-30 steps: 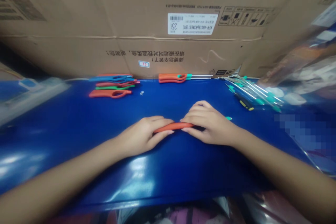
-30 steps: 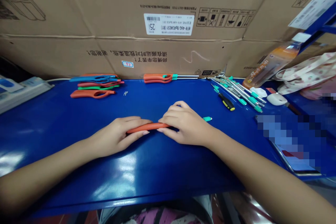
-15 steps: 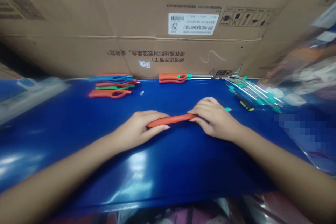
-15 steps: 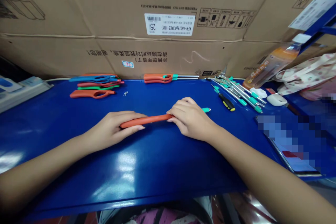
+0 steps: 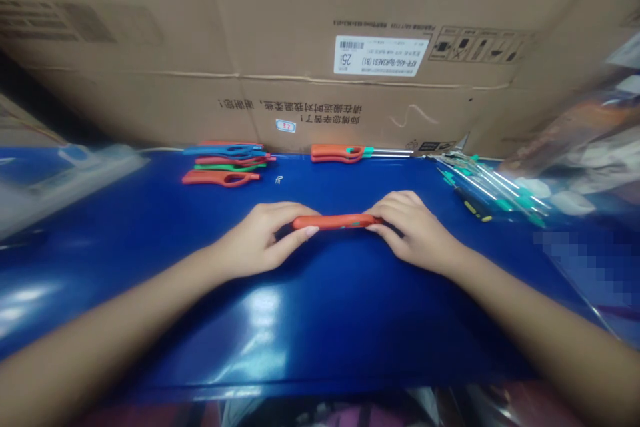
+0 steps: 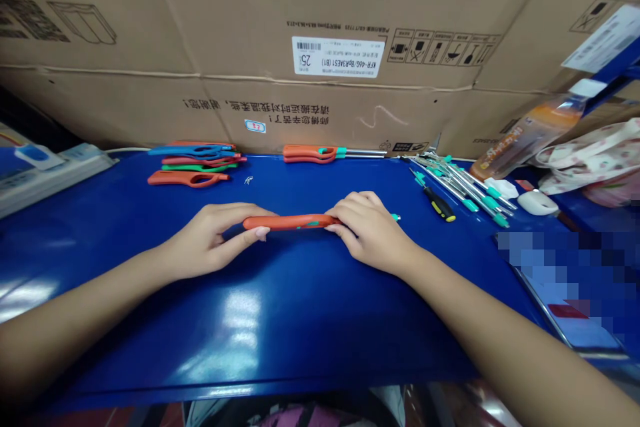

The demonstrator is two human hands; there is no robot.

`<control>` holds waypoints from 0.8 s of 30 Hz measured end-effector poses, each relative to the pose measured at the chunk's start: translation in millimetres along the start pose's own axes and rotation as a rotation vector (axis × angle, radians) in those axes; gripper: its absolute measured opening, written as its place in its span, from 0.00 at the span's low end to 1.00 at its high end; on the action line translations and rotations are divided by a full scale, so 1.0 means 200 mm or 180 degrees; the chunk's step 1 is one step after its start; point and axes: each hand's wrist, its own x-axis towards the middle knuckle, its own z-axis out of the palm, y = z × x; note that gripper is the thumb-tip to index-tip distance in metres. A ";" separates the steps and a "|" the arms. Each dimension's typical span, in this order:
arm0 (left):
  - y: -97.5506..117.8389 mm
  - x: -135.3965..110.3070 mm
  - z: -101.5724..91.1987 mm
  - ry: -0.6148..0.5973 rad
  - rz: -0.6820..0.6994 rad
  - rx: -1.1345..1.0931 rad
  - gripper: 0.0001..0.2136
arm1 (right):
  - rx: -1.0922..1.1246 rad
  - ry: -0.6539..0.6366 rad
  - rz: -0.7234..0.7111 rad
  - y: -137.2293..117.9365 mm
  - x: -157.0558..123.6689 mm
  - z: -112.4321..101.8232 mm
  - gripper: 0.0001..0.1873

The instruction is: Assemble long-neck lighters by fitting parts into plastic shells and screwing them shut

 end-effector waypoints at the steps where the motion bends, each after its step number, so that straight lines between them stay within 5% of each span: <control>1: 0.00 0.00 0.00 -0.0133 -0.0071 0.0079 0.13 | -0.0050 0.0008 -0.0048 -0.01 0.00 0.00 0.07; 9: 0.06 0.00 0.08 -0.0870 -0.0301 0.0581 0.17 | -0.0587 0.0124 -0.0416 -0.09 0.01 0.03 0.10; 16: -0.05 0.01 -0.03 -0.0750 -0.0350 0.1005 0.17 | -0.1120 0.0298 0.0536 0.07 -0.01 -0.03 0.23; 19: -0.08 0.00 -0.07 -0.0646 -0.0341 0.1119 0.17 | -0.1012 0.0496 0.0773 0.17 -0.03 -0.06 0.15; 24: -0.09 0.01 -0.10 -0.0613 -0.0254 0.1197 0.18 | -0.0789 0.0398 0.0430 0.23 -0.03 -0.09 0.06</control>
